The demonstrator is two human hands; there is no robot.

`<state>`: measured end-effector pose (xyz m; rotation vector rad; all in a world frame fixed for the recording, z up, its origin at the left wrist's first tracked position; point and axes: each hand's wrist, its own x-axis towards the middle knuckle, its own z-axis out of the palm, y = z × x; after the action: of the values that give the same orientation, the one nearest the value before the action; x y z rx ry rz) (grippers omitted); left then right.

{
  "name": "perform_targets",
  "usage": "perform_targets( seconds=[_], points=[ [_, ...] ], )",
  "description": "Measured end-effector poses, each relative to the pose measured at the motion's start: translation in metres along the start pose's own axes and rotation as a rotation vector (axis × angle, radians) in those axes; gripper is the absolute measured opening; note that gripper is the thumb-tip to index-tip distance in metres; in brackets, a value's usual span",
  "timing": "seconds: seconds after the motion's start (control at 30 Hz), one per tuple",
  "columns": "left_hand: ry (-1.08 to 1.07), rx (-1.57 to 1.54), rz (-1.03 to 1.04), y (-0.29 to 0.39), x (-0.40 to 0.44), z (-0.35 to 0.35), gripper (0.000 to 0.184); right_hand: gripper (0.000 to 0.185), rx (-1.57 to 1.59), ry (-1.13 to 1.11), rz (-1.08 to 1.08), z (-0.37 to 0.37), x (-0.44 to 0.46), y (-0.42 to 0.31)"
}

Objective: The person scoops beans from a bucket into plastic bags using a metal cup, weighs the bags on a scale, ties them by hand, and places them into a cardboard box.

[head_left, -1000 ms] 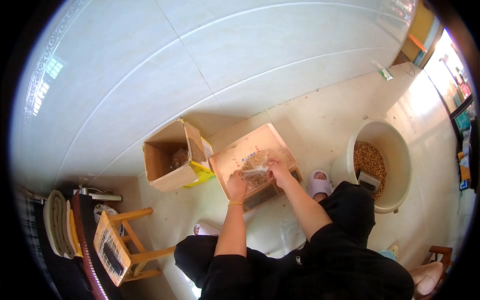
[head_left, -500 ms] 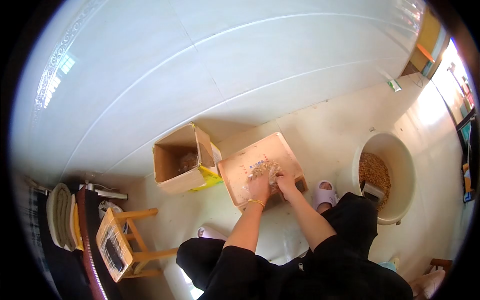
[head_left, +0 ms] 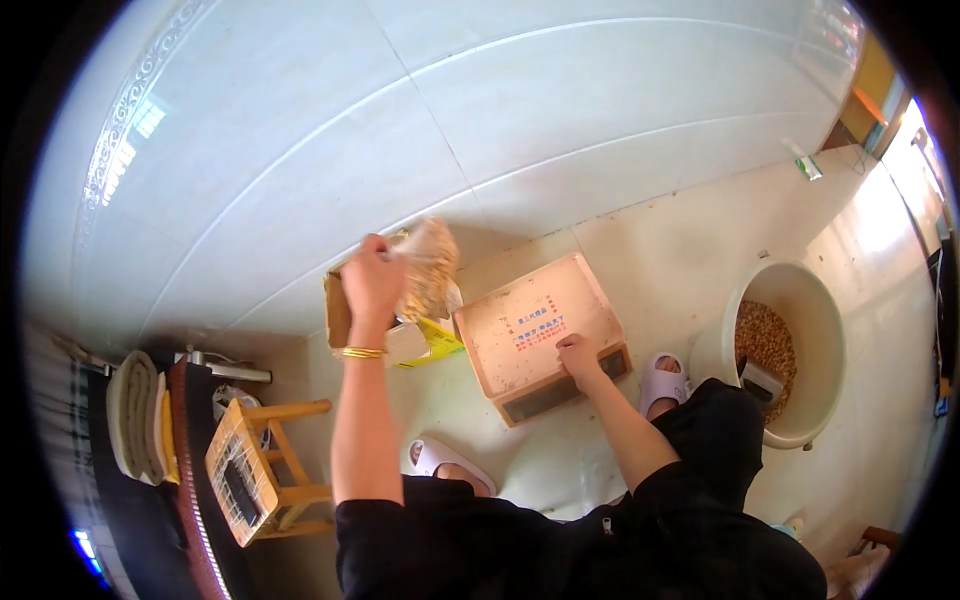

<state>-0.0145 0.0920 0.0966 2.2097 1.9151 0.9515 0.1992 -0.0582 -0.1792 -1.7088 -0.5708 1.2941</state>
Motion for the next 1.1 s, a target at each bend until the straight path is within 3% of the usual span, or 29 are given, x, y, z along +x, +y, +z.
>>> perform_targets(
  seconds=[0.17,0.27,0.33,0.37,0.53,0.6,0.73,0.8,0.9,0.97,1.03,1.1],
  points=[
    [0.092,-0.049,-0.021,-0.055,0.032,-0.013,0.016,0.016,-0.179,-0.051,-0.122,0.001,0.011,0.023],
    [-0.009,0.034,-0.089,-0.106,0.036,0.017,0.014,0.017,-0.268,-0.075,-0.164,-0.004,0.016,0.024],
    [-0.043,0.181,-0.051,-0.147,0.036,0.047,0.015,0.017,-0.182,-0.045,-0.016,-0.008,0.003,0.008],
    [-0.122,0.203,-0.152,-0.154,0.034,0.053,0.013,0.017,-0.188,-0.043,-0.017,-0.01,0.004,0.005],
    [-0.186,0.147,-0.276,-0.179,0.013,0.087,0.009,0.017,-0.335,-0.063,-0.109,-0.011,0.012,0.021],
    [-0.319,0.157,-0.119,-0.191,0.005,0.1,0.011,0.017,-0.303,-0.073,-0.051,-0.011,0.01,0.019],
    [-0.69,0.284,-0.18,-0.186,-0.006,0.089,0.028,0.016,-0.248,-0.096,0.038,-0.007,-0.003,0.004],
    [-0.708,0.285,-0.23,-0.179,0.0,0.076,0.034,0.017,-0.294,-0.101,0.006,-0.003,0.001,0.007],
    [-0.622,0.291,-0.135,-0.155,-0.001,0.046,0.033,0.019,-0.342,-0.119,-0.007,0.001,-0.005,0.003],
    [-0.613,0.194,0.129,-0.131,-0.01,0.02,0.033,0.019,-0.343,-0.139,0.006,0.008,-0.012,-0.006],
    [-0.572,0.206,0.358,-0.081,-0.034,-0.013,0.032,0.02,-0.586,-0.194,-0.231,0.017,-0.013,-0.01],
    [-0.683,0.135,0.487,-0.029,-0.063,-0.045,0.033,0.02,-0.56,-0.235,-0.267,0.026,-0.019,-0.021]
  ],
)
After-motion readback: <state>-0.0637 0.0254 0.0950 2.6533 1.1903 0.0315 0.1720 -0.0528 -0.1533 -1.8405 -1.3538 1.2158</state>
